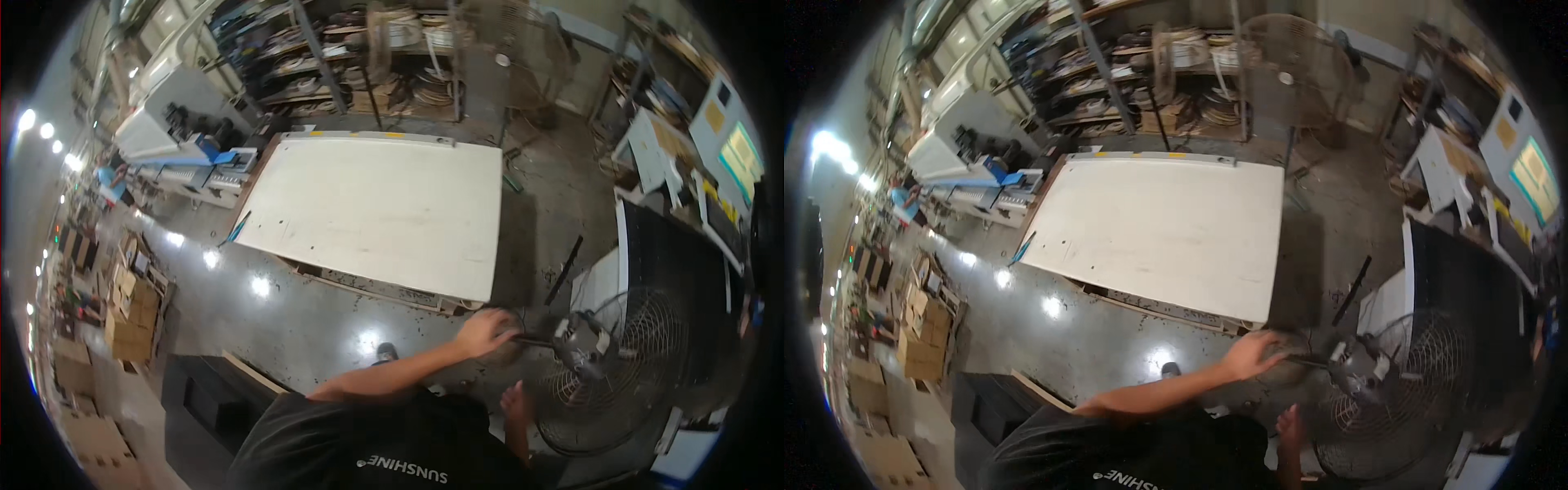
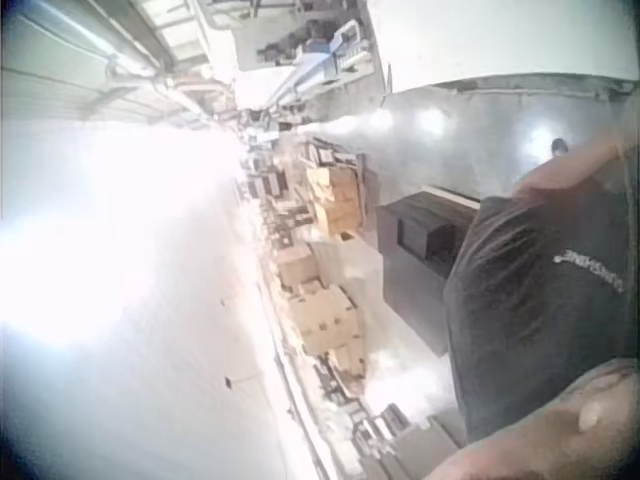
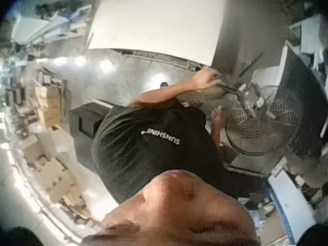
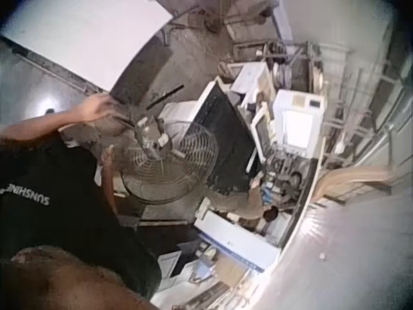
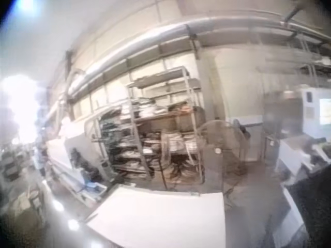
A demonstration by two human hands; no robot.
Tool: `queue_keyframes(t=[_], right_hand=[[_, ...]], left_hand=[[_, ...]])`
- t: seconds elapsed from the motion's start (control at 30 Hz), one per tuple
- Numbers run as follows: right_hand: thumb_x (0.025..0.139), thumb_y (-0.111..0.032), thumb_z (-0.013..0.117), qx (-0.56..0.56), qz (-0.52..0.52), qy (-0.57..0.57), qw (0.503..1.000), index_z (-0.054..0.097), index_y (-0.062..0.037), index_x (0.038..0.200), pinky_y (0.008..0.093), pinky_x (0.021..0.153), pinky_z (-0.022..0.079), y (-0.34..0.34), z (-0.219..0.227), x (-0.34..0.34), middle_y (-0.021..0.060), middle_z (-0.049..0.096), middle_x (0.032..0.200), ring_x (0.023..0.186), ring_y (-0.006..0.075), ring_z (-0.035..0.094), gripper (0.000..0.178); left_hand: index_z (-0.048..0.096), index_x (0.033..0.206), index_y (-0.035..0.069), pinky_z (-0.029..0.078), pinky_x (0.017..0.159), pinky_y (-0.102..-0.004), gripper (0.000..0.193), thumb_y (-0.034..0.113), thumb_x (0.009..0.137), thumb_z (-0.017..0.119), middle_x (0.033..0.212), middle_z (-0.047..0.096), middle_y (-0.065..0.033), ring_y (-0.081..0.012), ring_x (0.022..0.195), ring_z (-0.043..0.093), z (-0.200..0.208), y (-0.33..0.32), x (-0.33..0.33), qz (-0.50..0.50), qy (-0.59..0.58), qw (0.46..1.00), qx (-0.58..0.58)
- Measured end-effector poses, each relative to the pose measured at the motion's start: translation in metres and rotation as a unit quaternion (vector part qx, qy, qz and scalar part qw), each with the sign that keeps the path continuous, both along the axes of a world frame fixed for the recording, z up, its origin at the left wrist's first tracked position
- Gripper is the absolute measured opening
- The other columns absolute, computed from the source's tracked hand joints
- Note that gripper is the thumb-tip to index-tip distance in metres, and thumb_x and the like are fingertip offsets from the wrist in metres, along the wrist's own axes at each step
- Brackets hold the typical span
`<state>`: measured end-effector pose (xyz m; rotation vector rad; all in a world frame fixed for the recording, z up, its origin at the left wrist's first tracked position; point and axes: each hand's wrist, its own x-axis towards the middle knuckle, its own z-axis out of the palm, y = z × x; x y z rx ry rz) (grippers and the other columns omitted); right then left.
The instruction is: Inspecting and preparing wood panels after edge-banding or machining in a furniture factory.
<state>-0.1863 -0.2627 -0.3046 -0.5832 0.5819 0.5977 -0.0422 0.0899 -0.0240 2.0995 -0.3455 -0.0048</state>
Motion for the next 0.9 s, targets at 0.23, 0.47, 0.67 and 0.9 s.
queue_keyframes(t=[0.23,0.47,0.67,0.9], right_hand=[[0.103,-0.035,0.067,-0.445,0.299,-0.142,0.832,0.06,-0.0035,0.089,0.0327,0.064,0.043,0.199,0.103,0.019,-0.0017,0.051,0.075,0.068,0.0114,0.048,0.036],[0.102,-0.035,0.07,-0.415,0.434,-0.303,0.74,0.068,-0.0003,0.121,0.0277,0.073,0.049,0.422,0.117,0.107,0.0017,0.064,0.09,0.08,0.0093,0.057,0.04],[0.1,-0.028,0.073,-0.374,0.533,-0.42,0.632,0.064,0.0027,0.129,0.0312,0.086,0.054,0.605,0.166,0.131,0.01,0.073,0.108,0.095,0.0174,0.068,0.044],[0.096,-0.032,0.076,-0.336,0.611,-0.473,0.538,0.064,0.0014,0.131,0.0375,0.091,0.057,0.707,0.167,0.153,0.0191,0.075,0.117,0.106,0.0263,0.073,0.05]], left_hand=[[0.067,0.126,0.007,0.054,0.095,-0.0475,0.048,0.046,0.098,0.065,0.115,0.075,-0.0156,-0.0375,0.109,0.069,-0.135,0.264,-0.163,0.186,0.255,0.944,0.094],[0.067,0.129,0.005,0.058,0.089,-0.045,0.053,0.045,0.096,0.068,0.109,0.077,-0.0165,-0.0331,0.102,0.074,-0.161,0.445,-0.272,0.43,0.302,0.849,0.049],[0.065,0.13,0.005,0.056,0.092,-0.0462,0.053,0.045,0.097,0.067,0.111,0.077,-0.0154,-0.0347,0.108,0.072,-0.133,0.539,-0.295,0.525,0.313,0.79,0.038],[0.066,0.129,0.005,0.056,0.093,-0.0458,0.055,0.048,0.096,0.067,0.115,0.077,-0.0153,-0.035,0.108,0.072,-0.182,0.579,-0.308,0.539,0.338,0.772,0.01]])
